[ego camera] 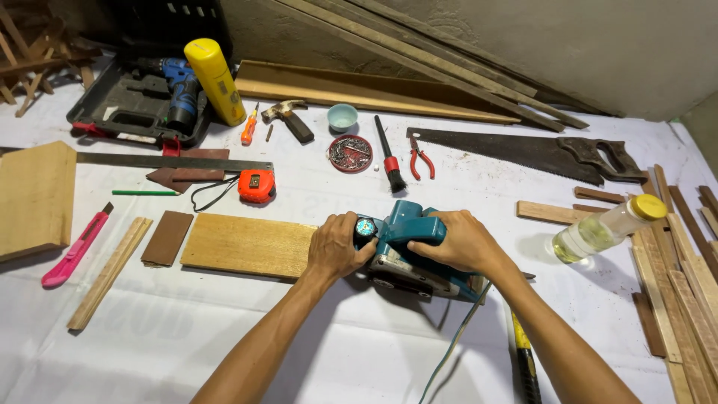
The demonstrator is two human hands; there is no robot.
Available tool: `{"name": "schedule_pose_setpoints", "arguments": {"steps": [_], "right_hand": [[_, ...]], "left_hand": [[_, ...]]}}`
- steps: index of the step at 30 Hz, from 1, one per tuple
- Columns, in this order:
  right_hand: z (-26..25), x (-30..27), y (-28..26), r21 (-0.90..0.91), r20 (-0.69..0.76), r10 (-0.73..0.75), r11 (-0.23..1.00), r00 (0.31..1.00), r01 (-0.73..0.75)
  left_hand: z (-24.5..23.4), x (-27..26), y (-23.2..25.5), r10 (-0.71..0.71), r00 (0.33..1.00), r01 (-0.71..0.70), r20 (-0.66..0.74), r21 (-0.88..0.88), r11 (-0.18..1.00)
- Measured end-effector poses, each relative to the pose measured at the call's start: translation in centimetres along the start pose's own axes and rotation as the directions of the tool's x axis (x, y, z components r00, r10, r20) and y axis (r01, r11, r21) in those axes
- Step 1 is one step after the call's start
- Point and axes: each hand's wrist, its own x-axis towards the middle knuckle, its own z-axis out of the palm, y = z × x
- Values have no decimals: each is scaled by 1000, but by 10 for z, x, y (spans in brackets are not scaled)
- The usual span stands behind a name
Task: Sanding a piece of wood using a manual sandpaper block and a power sander on a workbench.
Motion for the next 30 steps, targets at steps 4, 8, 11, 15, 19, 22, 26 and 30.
{"name": "schedule_pose_setpoints", "arguments": {"steps": [4, 8, 11, 15, 19, 22, 26, 30], "right_hand": [[-1, -11, -10, -61, -75, 58, 996, 996, -62], [3, -16, -9, -76, -179, -54, 996, 982, 41], [-2, -15, -14, -81, -173, -71, 995, 982, 57], [-3, -2, -27, -209, -211, -178, 969, 961, 133], [4, 21, -68, -376, -241, -279, 910, 930, 175], [21, 40, -101, -401, -187, -305, 891, 934, 211], [67, 71, -135, -408, -149, -454, 837, 878, 364], [98, 99, -176, -425, 37, -393, 826, 919, 371]], "left_hand": [[-7, 1, 5, 40, 999, -40, -2, 16, 999], [-19, 1, 4, 40, 990, -48, 139, 56, 997], [-40, 3, 8, 69, 966, -92, 248, 81, 993], [-55, -2, -10, 201, 932, -233, 303, 71, 970], [-81, -6, -38, 167, 919, -225, 358, 128, 966], [-92, -13, -80, 220, 939, -271, 263, 176, 946], [-132, -20, -122, 123, 949, -188, 289, 207, 960], [-165, -25, -158, 77, 951, -135, 299, 181, 974]]}}
